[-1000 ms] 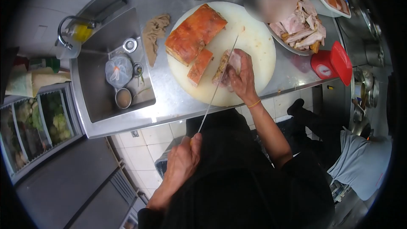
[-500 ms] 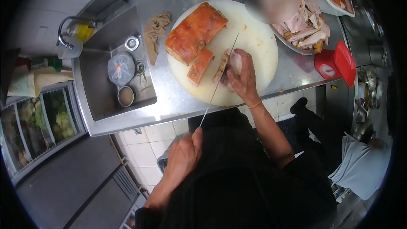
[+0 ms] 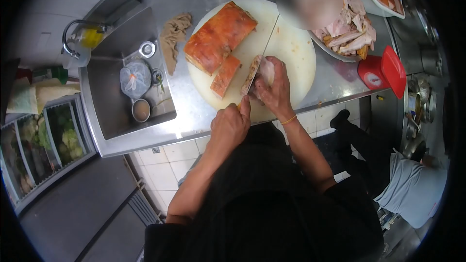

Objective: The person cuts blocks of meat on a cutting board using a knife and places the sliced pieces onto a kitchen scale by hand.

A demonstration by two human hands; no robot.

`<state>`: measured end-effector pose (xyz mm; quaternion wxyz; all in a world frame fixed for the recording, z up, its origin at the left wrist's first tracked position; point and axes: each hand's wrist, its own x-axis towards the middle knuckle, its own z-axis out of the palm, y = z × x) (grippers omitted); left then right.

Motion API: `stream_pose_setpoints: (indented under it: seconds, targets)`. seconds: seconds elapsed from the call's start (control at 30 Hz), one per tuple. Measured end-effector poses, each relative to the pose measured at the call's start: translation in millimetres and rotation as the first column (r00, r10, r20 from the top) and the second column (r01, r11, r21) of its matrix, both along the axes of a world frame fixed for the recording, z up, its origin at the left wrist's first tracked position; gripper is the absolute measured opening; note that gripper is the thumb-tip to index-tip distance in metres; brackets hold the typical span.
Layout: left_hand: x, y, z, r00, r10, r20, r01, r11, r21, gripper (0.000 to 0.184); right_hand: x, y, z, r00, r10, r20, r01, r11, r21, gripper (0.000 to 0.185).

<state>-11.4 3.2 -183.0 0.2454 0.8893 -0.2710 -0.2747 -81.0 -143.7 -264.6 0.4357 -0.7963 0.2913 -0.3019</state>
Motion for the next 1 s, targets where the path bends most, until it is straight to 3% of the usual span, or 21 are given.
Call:
stream_pose_setpoints:
  seconds: [0.1, 0.17, 0.23, 0.27, 0.37, 0.57, 0.67, 0.87, 1.0]
  targets:
    - [0, 4, -4, 0.998, 0.040, -0.057, -0.041, 0.999, -0.023, 0.062, -1, 3, -1, 1.000, -0.006, 0.002, 0.006, 1.000, -0.007, 0.059]
    - [-8, 30, -3, 0.984, -0.173, 0.032, 0.174, 0.984, -0.029, 0.061, 0, 1, -2, 1.000, -0.008, -0.010, 0.007, 1.000, -0.023, 0.058]
    - [-19, 60, 10, 0.987, -0.157, -0.041, 0.159, 0.985, 0.068, 0.056, 0, -2, 0, 1.000, 0.006, 0.005, -0.006, 0.999, -0.054, 0.056]
    - [-24, 72, 20, 0.989, -0.021, -0.149, 0.047, 0.983, 0.177, 0.053, 0, -1, 1, 1.000, 0.010, 0.009, -0.009, 0.998, -0.064, 0.055]
    - [-34, 90, 25, 0.987, 0.016, -0.161, 0.026, 0.966, 0.258, 0.054, 1, -1, -1, 0.999, 0.037, 0.026, -0.034, 0.995, -0.089, 0.054]
    - [-27, 53, -13, 0.996, -0.001, -0.086, 0.013, 0.990, 0.143, 0.060, -1, -2, 2, 0.998, 0.034, -0.048, -0.037, 0.997, -0.061, 0.052]
    - [-22, 46, -42, 0.998, -0.048, -0.041, 0.052, 0.994, 0.097, 0.062, -1, -1, -2, 0.999, 0.032, 0.004, -0.031, 0.994, -0.108, 0.051]
    - [-19, 45, -21, 0.992, -0.014, -0.124, 0.034, 0.987, 0.158, 0.067, 3, 2, -3, 0.997, -0.038, -0.067, 0.032, 0.996, -0.084, 0.051]
    - [-33, 93, -8, 0.991, -0.018, -0.135, 0.060, 0.948, 0.312, 0.068, 5, -1, -3, 0.997, -0.048, -0.053, 0.044, 0.996, -0.077, 0.052]
